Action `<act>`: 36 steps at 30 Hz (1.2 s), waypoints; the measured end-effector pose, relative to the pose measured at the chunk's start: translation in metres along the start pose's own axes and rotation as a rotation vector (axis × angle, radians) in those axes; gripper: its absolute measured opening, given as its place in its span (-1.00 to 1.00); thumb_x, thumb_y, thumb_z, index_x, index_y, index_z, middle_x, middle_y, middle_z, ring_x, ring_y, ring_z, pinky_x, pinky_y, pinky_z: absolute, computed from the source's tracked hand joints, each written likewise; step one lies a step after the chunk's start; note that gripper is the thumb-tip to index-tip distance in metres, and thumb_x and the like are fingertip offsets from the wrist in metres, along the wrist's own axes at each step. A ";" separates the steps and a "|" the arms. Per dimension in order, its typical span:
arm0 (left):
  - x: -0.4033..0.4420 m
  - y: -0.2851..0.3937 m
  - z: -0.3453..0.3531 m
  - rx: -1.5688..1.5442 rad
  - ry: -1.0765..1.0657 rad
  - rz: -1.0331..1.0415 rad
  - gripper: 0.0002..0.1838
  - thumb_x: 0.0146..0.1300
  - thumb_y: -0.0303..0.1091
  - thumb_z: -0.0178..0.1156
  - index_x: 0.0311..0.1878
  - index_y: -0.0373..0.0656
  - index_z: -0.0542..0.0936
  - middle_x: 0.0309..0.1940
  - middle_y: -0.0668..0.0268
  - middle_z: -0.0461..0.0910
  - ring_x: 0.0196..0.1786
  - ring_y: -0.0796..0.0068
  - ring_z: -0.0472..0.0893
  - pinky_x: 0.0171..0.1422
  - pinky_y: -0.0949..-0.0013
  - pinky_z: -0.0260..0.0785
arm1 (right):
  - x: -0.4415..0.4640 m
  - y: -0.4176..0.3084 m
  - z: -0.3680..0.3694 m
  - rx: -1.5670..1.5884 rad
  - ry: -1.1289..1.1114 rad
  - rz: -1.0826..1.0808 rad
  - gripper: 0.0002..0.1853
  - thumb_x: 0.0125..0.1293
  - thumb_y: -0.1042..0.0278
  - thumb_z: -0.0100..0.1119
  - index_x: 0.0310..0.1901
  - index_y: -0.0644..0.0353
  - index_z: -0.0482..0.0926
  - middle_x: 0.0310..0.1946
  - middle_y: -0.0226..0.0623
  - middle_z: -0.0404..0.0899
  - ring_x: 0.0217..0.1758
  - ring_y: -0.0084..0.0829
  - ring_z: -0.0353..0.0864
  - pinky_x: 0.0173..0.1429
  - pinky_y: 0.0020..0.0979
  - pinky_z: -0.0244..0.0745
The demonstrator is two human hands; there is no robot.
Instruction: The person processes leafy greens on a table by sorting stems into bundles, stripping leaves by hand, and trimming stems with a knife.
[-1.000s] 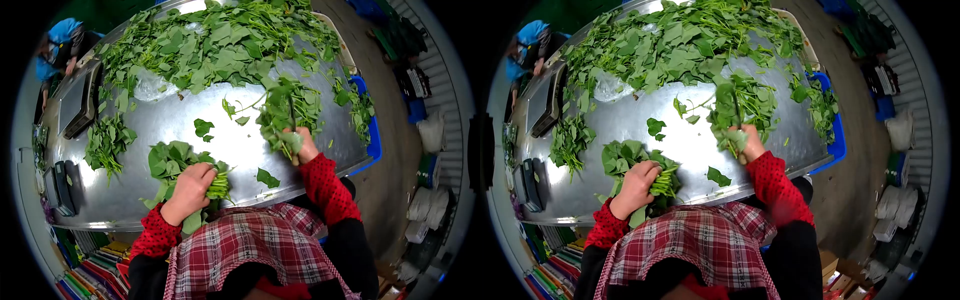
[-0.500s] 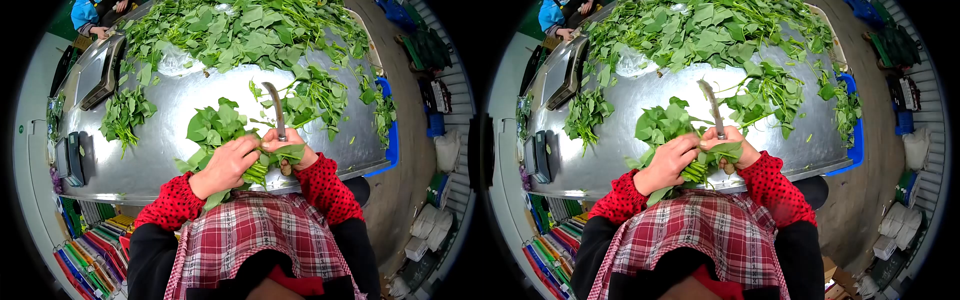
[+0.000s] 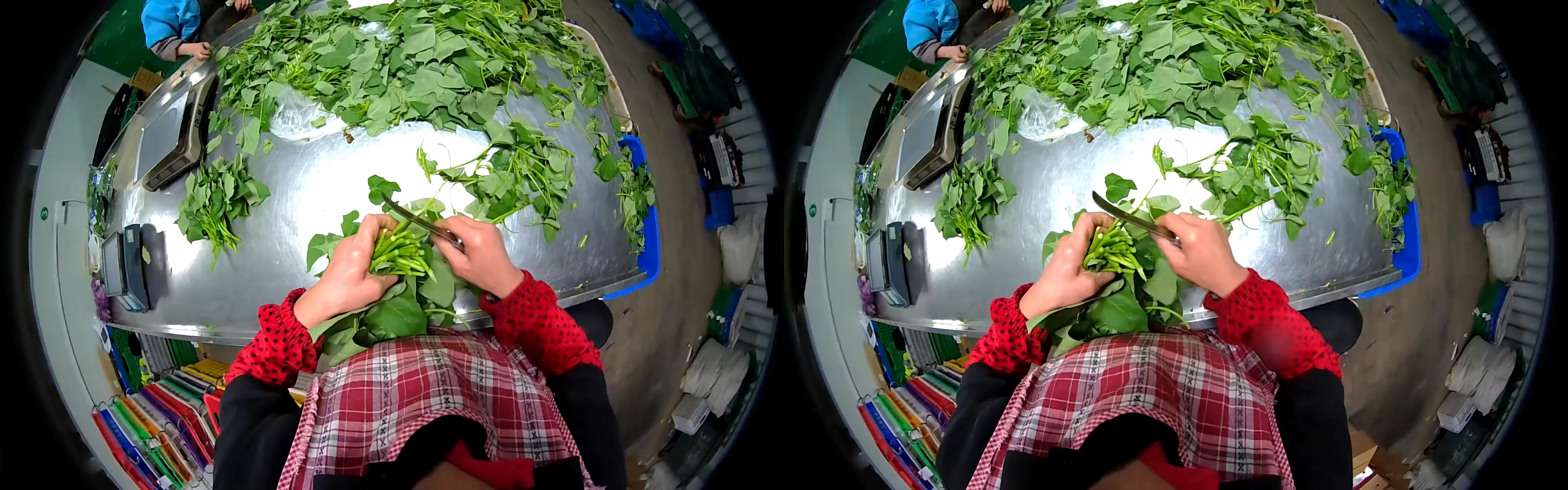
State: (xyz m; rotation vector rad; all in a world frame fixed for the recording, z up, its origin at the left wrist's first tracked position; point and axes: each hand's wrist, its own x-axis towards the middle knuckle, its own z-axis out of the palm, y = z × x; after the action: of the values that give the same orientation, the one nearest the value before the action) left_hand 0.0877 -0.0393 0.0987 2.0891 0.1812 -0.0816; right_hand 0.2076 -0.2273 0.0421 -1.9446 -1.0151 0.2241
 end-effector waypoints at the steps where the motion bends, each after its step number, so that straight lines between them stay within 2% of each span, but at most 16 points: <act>1: 0.000 -0.001 0.002 -0.060 -0.018 -0.001 -0.37 -0.12 -0.62 0.32 0.09 -0.20 0.34 -0.19 0.07 0.58 -0.08 0.01 0.60 -0.01 0.20 0.43 | 0.004 0.000 0.002 0.001 0.004 -0.001 -0.88 0.16 0.38 0.23 -0.29 0.19 0.61 -0.51 -0.15 0.59 -0.47 -0.12 0.60 -0.38 -0.24 0.50; 4: -0.002 -0.001 0.001 -0.046 -0.041 0.035 -0.39 -0.13 -0.62 0.32 0.08 -0.22 0.38 -0.21 0.10 0.59 -0.10 0.11 0.62 0.00 0.25 0.44 | 0.010 -0.005 0.005 -0.075 -0.066 -0.013 -0.85 0.18 0.43 0.21 -0.23 0.24 0.64 -0.47 -0.06 0.61 -0.53 -0.11 0.60 -0.43 -0.29 0.45; 10: -0.005 -0.019 -0.002 -0.204 -0.020 -0.034 -0.49 -0.08 -0.67 0.26 0.03 -0.21 0.45 -0.23 0.23 0.62 -0.12 0.41 0.61 0.02 0.38 0.42 | -0.026 0.045 0.010 -0.149 -0.261 0.347 -0.79 0.20 0.26 0.21 -0.38 0.26 0.58 -0.55 -0.03 0.58 -0.45 -0.04 0.61 -0.33 -0.20 0.48; 12: -0.008 -0.023 0.000 -0.270 -0.009 -0.079 -0.49 -0.07 -0.68 0.25 0.03 -0.22 0.46 -0.24 0.25 0.62 -0.11 0.45 0.59 0.04 0.39 0.41 | -0.026 0.036 0.002 -0.116 -0.255 0.365 -0.81 0.23 0.30 0.20 -0.33 0.28 0.59 -0.53 -0.07 0.60 -0.49 -0.12 0.61 -0.34 -0.30 0.49; 14: -0.004 -0.019 0.003 -0.328 -0.017 -0.136 -0.50 -0.06 -0.69 0.25 0.03 -0.22 0.47 -0.23 0.29 0.61 -0.09 0.49 0.57 0.06 0.40 0.39 | -0.005 0.007 -0.003 0.253 0.016 0.241 -0.85 0.25 0.38 0.18 -0.26 0.30 0.60 -0.51 -0.14 0.60 -0.52 -0.28 0.60 -0.36 -0.39 0.47; 16: 0.000 -0.015 0.003 -0.453 -0.051 -0.139 -0.51 -0.05 -0.69 0.24 0.04 -0.22 0.47 -0.23 0.33 0.60 -0.11 0.54 0.56 0.05 0.43 0.38 | 0.005 -0.003 -0.002 0.165 -0.021 0.048 -0.80 0.21 0.50 0.19 -0.12 0.30 0.59 -0.48 -0.22 0.59 -0.44 -0.48 0.60 -0.33 -0.46 0.45; 19: 0.002 -0.011 0.003 -0.487 -0.090 -0.144 -0.51 -0.04 -0.71 0.22 0.04 -0.22 0.48 -0.24 0.37 0.58 -0.11 0.57 0.54 0.04 0.46 0.37 | 0.018 -0.015 0.006 0.283 0.051 -0.042 -0.71 0.18 0.49 0.22 -0.03 0.30 0.56 -0.49 -0.28 0.57 -0.44 -0.54 0.54 -0.32 -0.50 0.42; 23: -0.002 -0.013 0.000 -0.483 -0.126 -0.181 -0.54 -0.04 -0.71 0.21 0.01 -0.22 0.50 -0.27 0.36 0.59 -0.13 0.58 0.54 0.03 0.46 0.37 | 0.022 -0.017 -0.002 0.508 -0.299 0.148 -0.69 0.16 0.43 0.28 -0.05 0.29 0.58 -0.46 -0.39 0.58 -0.42 -0.59 0.46 -0.27 -0.51 0.38; 24: -0.004 -0.012 -0.001 -0.335 -0.115 -0.128 -0.55 -0.06 -0.69 0.23 -0.02 -0.23 0.51 -0.28 0.32 0.61 -0.16 0.55 0.57 0.01 0.45 0.40 | 0.019 -0.006 0.007 0.537 -0.330 0.159 -0.73 0.17 0.42 0.28 -0.09 0.29 0.60 -0.45 -0.39 0.59 -0.40 -0.59 0.48 -0.24 -0.51 0.40; 25: -0.007 -0.013 -0.003 -0.265 -0.075 -0.106 -0.54 -0.08 -0.68 0.25 -0.01 -0.23 0.51 -0.27 0.29 0.62 -0.16 0.50 0.59 0.01 0.42 0.41 | 0.017 -0.003 0.010 0.565 -0.214 0.170 -0.79 0.18 0.40 0.29 -0.17 0.30 0.62 -0.44 -0.38 0.60 -0.37 -0.60 0.51 -0.21 -0.50 0.43; 26: -0.010 -0.014 -0.007 -0.195 -0.030 -0.087 -0.53 -0.09 -0.66 0.26 -0.01 -0.23 0.51 -0.26 0.25 0.63 -0.17 0.44 0.61 0.01 0.40 0.42 | 0.019 0.005 0.003 0.530 -0.134 0.233 -0.80 0.21 0.39 0.21 -0.24 0.37 0.58 -0.44 -0.18 0.64 -0.36 -0.45 0.60 -0.21 -0.39 0.50; 28: -0.019 -0.012 -0.025 0.111 0.133 -0.019 -0.51 -0.11 -0.62 0.27 0.01 -0.21 0.51 -0.23 0.18 0.62 -0.11 0.22 0.61 0.02 0.30 0.43 | 0.020 0.054 0.004 0.313 0.183 0.346 -0.78 0.21 0.38 0.20 -0.22 0.39 0.59 -0.46 -0.19 0.64 -0.37 -0.44 0.60 -0.22 -0.38 0.50; 30: -0.028 -0.040 -0.045 0.300 0.253 0.007 -0.51 -0.12 -0.62 0.30 -0.01 -0.23 0.53 -0.25 0.26 0.60 -0.11 0.34 0.57 0.05 0.35 0.37 | 0.019 0.080 -0.026 0.232 0.185 0.563 -0.78 0.21 0.38 0.20 -0.22 0.40 0.59 -0.49 -0.14 0.63 -0.43 -0.41 0.60 -0.27 -0.38 0.51; 32: -0.031 -0.041 -0.061 0.658 0.379 0.096 -0.49 -0.20 -0.60 0.29 -0.04 -0.19 0.55 -0.22 0.23 0.58 -0.06 0.18 0.52 0.24 0.24 0.26 | 0.006 0.097 -0.008 0.156 0.248 0.540 -0.76 0.21 0.37 0.20 -0.20 0.41 0.59 -0.50 -0.14 0.61 -0.51 -0.43 0.56 -0.35 -0.40 0.49; 34: -0.023 -0.058 -0.061 0.757 0.415 0.146 -0.51 -0.26 -0.58 0.27 -0.10 -0.20 0.55 -0.21 0.20 0.55 -0.03 0.09 0.48 0.37 0.07 0.09 | -0.011 0.100 0.033 0.211 0.384 0.115 -0.71 0.25 0.34 0.19 -0.11 0.39 0.58 -0.51 -0.19 0.61 -0.58 -0.49 0.51 -0.45 -0.43 0.44; 36: -0.009 -0.085 -0.050 1.013 0.391 0.111 -0.47 -0.32 -0.52 0.28 -0.10 -0.20 0.54 -0.22 0.19 0.56 -0.02 0.13 0.52 0.38 -0.12 0.03 | -0.029 0.060 0.058 0.633 -0.042 0.730 -0.66 0.29 0.30 0.16 0.03 0.32 0.56 -0.40 -0.25 0.63 -0.60 -0.55 0.48 -0.49 -0.44 0.39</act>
State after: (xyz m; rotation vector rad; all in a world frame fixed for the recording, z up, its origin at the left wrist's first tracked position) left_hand 0.0638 0.0448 0.0523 3.1082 0.2989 0.3836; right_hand 0.1927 -0.2273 -0.0449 -1.6275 -0.1607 0.8806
